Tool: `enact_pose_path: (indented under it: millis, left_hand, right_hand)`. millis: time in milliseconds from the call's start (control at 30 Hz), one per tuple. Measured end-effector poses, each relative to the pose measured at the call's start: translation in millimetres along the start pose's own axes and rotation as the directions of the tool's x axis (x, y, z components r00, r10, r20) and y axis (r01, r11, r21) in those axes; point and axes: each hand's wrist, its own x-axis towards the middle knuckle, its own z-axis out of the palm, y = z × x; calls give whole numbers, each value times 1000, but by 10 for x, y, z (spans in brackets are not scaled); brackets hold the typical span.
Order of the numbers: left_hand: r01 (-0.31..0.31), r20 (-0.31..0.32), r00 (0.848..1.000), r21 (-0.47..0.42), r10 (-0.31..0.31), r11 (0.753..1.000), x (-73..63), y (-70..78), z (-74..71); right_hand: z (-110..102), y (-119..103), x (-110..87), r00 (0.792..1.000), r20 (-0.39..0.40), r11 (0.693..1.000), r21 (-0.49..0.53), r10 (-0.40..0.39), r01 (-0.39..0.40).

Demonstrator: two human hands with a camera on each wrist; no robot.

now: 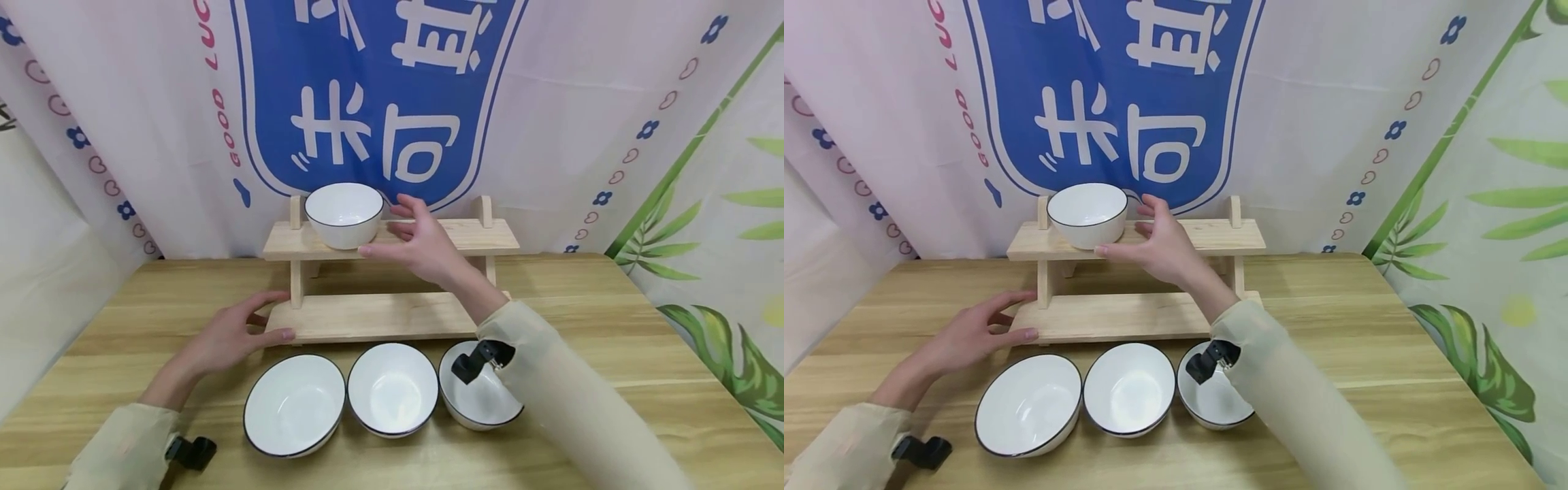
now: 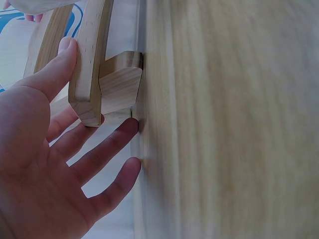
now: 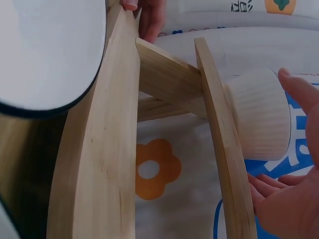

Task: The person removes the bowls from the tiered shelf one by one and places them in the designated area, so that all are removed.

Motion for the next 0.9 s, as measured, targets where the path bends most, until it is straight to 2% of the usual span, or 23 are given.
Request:
enact_pose_path:
  millis: [233, 467, 900]
  left_hand:
    - [5, 4, 1000, -3, -5, 1000, 10, 4, 1]
    - [13, 3, 1000, -1, -13, 1000, 7, 3, 7]
    - [21, 6, 1000, 3, -21, 1000, 12, 23, -7]
  right_hand:
    - [129, -9, 154, 1000, -23, 1000, 12, 2, -2]
    - [261, -53, 275, 999, -48, 998, -56, 18, -21]
    - [412, -122, 434, 990, -126, 991, -109, 67, -81]
